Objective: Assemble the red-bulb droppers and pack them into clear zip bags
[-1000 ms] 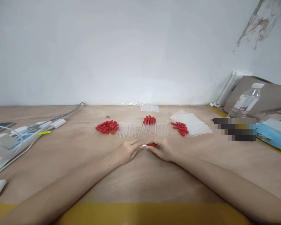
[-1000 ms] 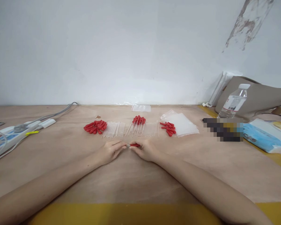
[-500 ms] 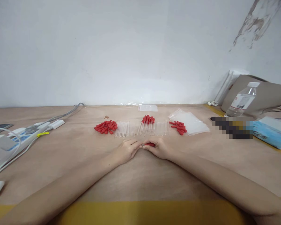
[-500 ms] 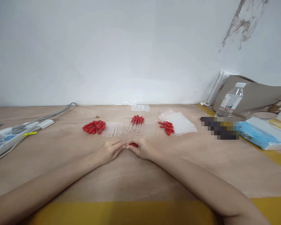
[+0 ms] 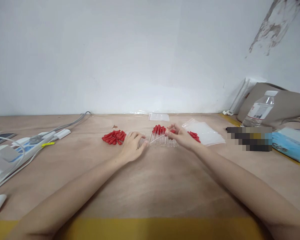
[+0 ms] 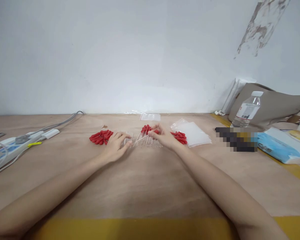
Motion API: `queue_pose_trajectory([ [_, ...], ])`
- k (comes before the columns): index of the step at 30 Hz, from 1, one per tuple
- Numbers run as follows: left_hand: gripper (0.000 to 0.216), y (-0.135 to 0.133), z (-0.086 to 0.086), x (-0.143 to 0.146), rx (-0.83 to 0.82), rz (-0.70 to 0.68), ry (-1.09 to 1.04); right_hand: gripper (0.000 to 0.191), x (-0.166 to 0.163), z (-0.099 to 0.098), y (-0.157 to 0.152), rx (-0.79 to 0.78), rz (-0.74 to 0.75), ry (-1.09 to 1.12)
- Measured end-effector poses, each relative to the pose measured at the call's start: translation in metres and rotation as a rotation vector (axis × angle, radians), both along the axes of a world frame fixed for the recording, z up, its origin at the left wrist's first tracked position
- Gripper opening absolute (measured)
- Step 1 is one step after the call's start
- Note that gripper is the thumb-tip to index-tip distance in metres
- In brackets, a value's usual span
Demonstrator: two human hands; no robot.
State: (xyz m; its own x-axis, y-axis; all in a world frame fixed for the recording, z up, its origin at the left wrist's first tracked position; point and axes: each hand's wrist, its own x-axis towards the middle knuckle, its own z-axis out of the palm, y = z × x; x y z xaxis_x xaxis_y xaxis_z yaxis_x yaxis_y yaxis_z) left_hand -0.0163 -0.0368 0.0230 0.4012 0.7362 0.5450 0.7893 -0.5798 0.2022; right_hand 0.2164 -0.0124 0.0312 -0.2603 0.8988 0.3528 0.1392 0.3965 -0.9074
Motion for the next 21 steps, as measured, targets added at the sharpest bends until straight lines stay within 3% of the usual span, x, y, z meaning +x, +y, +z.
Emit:
queue_pose_trajectory([
  [2, 0.028, 0.018, 0.006, 0.008, -0.070, 0.115, 0.035, 0.033, 0.005, 0.012, 0.022, -0.015, -0.030, -0.013],
  [4, 0.027, 0.036, 0.008, 0.018, -0.124, 0.206, 0.096, 0.033, 0.006, 0.018, 0.043, -0.024, -0.150, -0.083],
  [9, 0.030, 0.062, 0.007, 0.044, -0.292, 0.368, 0.284, 0.027, -0.012, 0.007, 0.079, -0.029, -0.431, -0.397],
  [15, 0.039, 0.064, 0.010, 0.053, -0.336, 0.429, 0.307, 0.027, -0.038, -0.012, 0.088, 0.014, -0.522, -0.583],
  [18, 0.047, 0.057, 0.017, 0.045, -0.307, 0.449, 0.254, 0.028, -0.047, -0.014, 0.088, 0.032, -0.509, -0.650],
  [21, 0.039, 0.044, 0.024, 0.029, -0.210, 0.412, 0.164, 0.030, -0.057, -0.016, 0.087, 0.057, -0.498, -0.702],
])
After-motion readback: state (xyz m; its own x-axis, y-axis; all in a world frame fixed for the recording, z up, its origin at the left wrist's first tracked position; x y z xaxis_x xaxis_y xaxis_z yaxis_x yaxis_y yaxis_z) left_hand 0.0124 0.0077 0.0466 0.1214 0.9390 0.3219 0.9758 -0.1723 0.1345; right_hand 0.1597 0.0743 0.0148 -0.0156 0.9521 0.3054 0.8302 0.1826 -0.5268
